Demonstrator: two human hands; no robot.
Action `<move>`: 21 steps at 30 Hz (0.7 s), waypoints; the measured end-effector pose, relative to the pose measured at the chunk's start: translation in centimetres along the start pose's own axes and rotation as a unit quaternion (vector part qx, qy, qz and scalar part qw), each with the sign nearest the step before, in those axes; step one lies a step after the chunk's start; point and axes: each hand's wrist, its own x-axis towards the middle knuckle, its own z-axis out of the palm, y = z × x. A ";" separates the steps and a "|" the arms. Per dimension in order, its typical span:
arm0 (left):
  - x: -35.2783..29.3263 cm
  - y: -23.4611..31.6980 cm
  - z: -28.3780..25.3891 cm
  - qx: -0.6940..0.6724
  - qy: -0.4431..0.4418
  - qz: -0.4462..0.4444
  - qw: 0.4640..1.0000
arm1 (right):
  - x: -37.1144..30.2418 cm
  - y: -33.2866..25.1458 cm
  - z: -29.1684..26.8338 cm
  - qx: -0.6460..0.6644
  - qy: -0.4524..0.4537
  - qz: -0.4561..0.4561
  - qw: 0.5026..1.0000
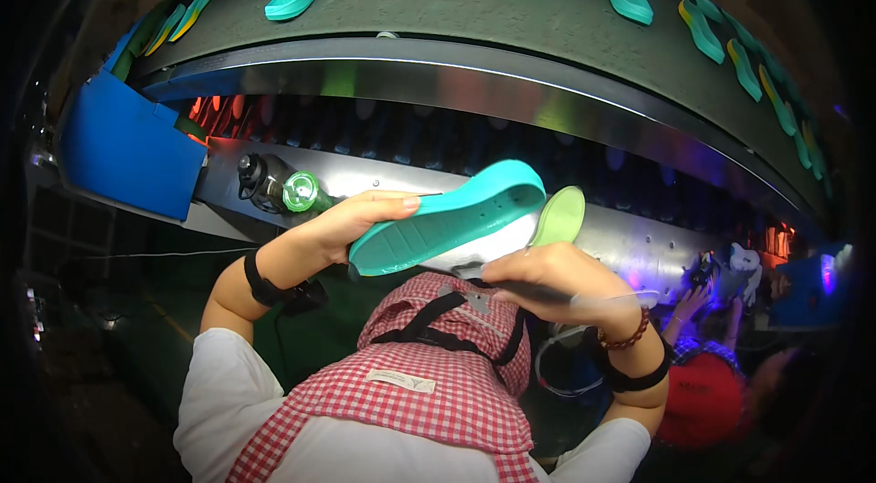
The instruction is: Applying adhesive to the bottom of shoe soles with a brush in a manufacturing environment.
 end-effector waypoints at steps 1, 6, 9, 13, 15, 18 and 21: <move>0.1 -0.5 0.0 -0.036 -0.008 0.026 0.999 | 0.0 0.0 0.1 -0.002 -0.002 -0.001 1.000; 2.8 -3.9 1.9 -0.231 -0.024 0.060 0.971 | 0.9 1.5 3.1 0.189 0.185 0.006 0.964; 3.2 -4.8 2.1 -0.246 -0.013 0.075 0.966 | 0.6 3.1 3.8 0.234 0.232 0.032 0.944; 3.7 -5.2 3.3 -0.299 0.018 0.093 0.950 | 0.2 4.8 4.0 0.160 0.282 -0.010 0.946; 3.7 -5.5 3.7 -0.305 0.022 0.110 0.946 | 0.1 5.3 4.1 0.141 0.297 -0.029 0.944; 3.4 -6.8 3.4 -0.323 0.022 0.139 0.936 | -0.1 5.6 4.4 0.150 0.318 -0.012 0.936; 3.0 -8.5 3.4 -0.338 0.035 0.146 0.929 | 0.6 7.2 3.3 0.103 0.392 -0.001 0.914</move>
